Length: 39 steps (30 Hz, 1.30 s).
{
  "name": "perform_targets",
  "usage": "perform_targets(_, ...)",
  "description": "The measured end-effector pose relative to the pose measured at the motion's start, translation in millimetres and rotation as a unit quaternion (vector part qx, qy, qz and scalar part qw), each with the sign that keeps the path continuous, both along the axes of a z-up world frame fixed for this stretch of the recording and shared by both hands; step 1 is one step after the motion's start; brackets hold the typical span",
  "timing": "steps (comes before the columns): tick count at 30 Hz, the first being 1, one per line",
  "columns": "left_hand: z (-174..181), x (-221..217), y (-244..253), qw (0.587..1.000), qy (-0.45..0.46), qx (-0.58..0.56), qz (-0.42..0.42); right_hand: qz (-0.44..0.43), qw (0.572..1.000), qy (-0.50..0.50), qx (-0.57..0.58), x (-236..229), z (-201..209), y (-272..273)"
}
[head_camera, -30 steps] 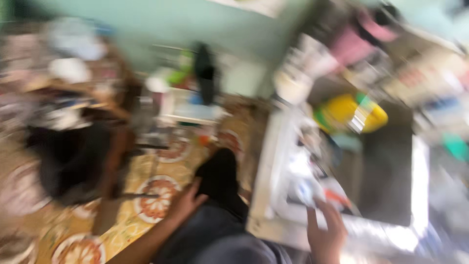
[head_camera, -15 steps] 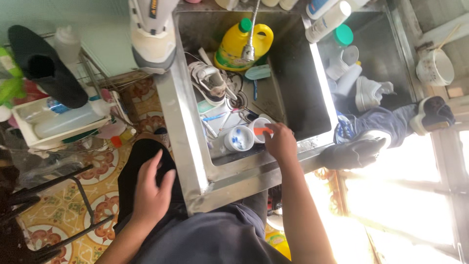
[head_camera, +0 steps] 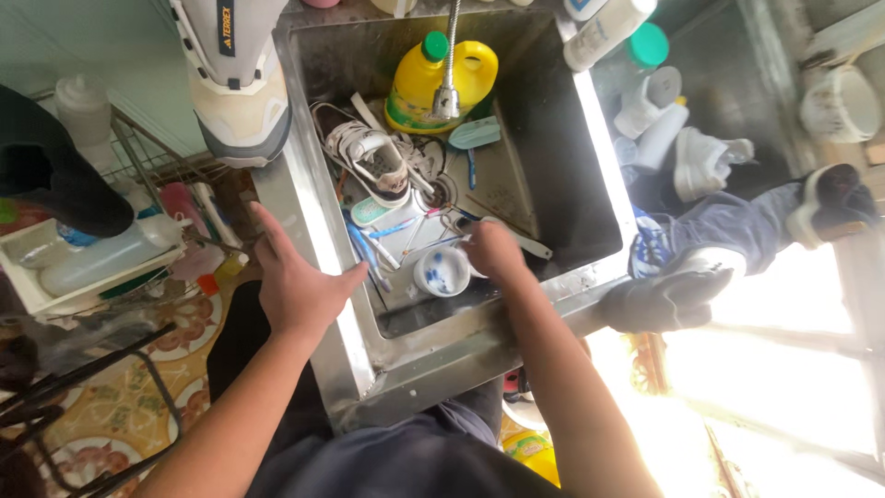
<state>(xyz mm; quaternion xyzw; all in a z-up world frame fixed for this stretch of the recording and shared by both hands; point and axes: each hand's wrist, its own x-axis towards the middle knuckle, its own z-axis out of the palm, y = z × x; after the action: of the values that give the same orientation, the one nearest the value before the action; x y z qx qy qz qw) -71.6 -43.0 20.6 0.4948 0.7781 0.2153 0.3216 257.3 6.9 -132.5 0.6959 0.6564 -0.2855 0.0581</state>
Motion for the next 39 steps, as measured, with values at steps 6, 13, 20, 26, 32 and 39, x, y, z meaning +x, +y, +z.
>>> perform_targets(6, 3, 3, 7, 0.999, 0.035, -0.031, -0.006, 0.295, 0.945, 0.1, -0.103, -109, -115, 23)
perform_targets(13, 13, 8, 13, 0.997, 0.04, -0.052, 0.027, 0.214, 0.976, 0.035, 0.027, -192, -161, 20)
perform_targets(20, 6, 7, 15, 0.998, 0.04, -0.048, 0.028, 0.078, 0.99, 0.098, -0.064, -204, -165, 21)
perform_targets(26, 10, 2, 16, 0.998, 0.037, -0.058, 0.016, 0.175, 0.965, 0.154, -0.118, -163, -127, 34)
perform_targets(32, 19, 0, 17, 0.997, 0.023, -0.08, 0.01, 0.02, 0.974, 0.223, 0.023, -92, -14, 21)
perform_targets(39, 13, -2, 13, 0.997, 0.035, -0.072, -0.011, -0.234, 0.911, 0.295, 0.17, -24, 76, -32)
